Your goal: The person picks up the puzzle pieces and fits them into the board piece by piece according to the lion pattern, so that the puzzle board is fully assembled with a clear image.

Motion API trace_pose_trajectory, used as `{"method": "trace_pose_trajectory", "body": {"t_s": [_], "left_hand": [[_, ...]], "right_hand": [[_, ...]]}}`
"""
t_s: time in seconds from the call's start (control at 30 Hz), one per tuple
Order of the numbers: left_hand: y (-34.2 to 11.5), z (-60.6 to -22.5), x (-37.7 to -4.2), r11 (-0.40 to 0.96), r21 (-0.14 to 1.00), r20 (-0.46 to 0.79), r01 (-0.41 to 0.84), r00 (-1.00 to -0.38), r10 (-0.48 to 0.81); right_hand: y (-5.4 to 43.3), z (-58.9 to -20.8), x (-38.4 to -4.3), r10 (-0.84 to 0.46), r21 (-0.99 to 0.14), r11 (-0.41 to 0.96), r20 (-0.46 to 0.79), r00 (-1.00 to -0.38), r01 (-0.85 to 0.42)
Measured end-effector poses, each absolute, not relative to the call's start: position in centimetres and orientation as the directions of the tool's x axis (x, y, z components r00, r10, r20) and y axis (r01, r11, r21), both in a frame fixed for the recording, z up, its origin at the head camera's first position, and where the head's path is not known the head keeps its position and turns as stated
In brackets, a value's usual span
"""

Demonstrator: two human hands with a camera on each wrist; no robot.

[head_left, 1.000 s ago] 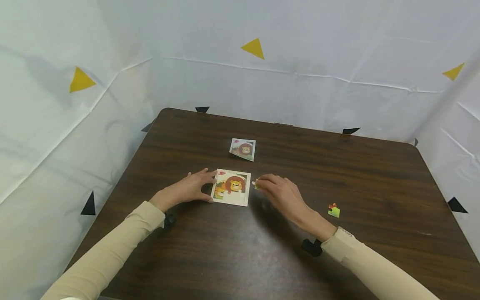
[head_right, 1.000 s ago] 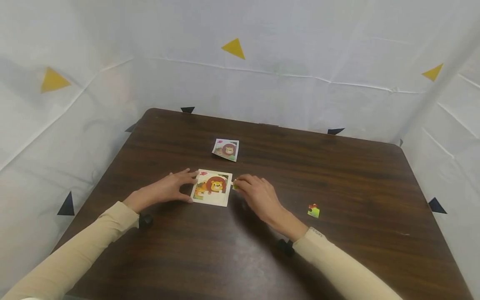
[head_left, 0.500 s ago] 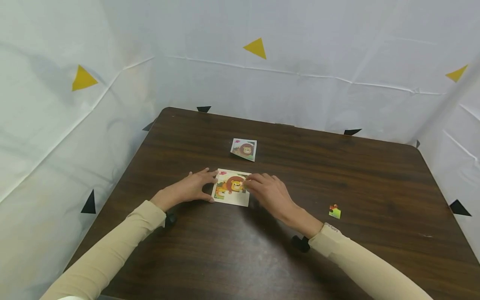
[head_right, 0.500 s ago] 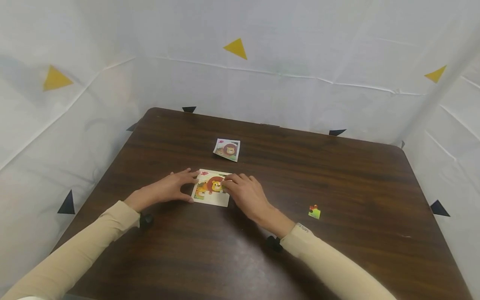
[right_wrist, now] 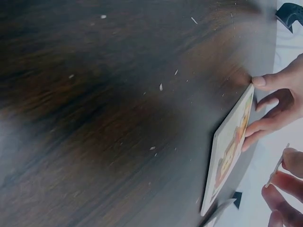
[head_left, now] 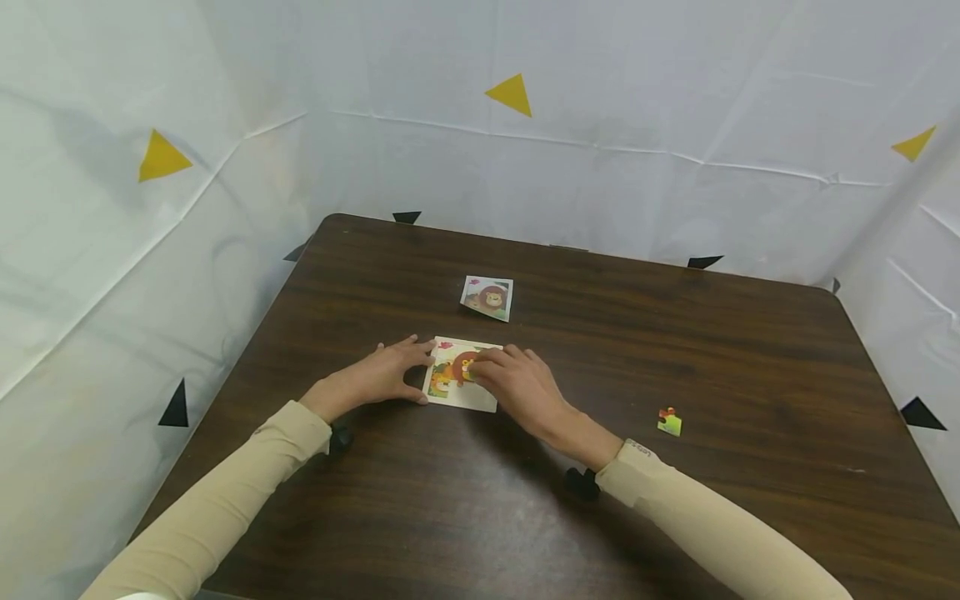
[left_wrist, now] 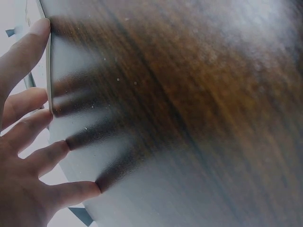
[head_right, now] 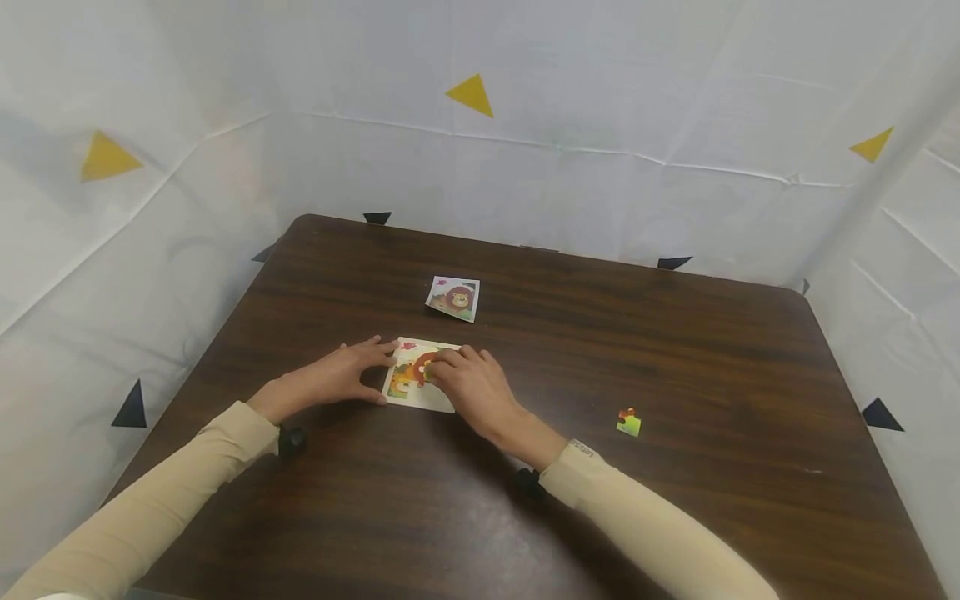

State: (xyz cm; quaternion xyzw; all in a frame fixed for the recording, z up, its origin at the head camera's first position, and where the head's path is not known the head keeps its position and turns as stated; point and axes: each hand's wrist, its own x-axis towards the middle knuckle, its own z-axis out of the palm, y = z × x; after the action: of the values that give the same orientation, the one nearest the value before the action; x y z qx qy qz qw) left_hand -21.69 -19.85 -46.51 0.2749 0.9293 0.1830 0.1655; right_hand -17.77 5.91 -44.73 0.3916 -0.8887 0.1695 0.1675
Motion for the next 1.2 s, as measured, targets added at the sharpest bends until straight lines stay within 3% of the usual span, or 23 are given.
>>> {"method": "trace_pose_trajectory", "body": {"t_s": [0.5, 1.2], "left_hand": [[-19.6, -46.5, -21.6, 0.798, 0.413, -0.223, 0.439, -0.801, 0.556], [-19.7, -46.9, -21.8, 0.805, 0.409, -0.231, 0.429, -0.805, 0.546]], "right_hand": [[3.8, -46.4, -17.7, -0.685, -0.117, 0.616, 0.407, -0.604, -0.779], [2.9, -48.3, -17.9, -0.726, -0.058, 0.626, 0.320, -0.608, -0.778]]}}
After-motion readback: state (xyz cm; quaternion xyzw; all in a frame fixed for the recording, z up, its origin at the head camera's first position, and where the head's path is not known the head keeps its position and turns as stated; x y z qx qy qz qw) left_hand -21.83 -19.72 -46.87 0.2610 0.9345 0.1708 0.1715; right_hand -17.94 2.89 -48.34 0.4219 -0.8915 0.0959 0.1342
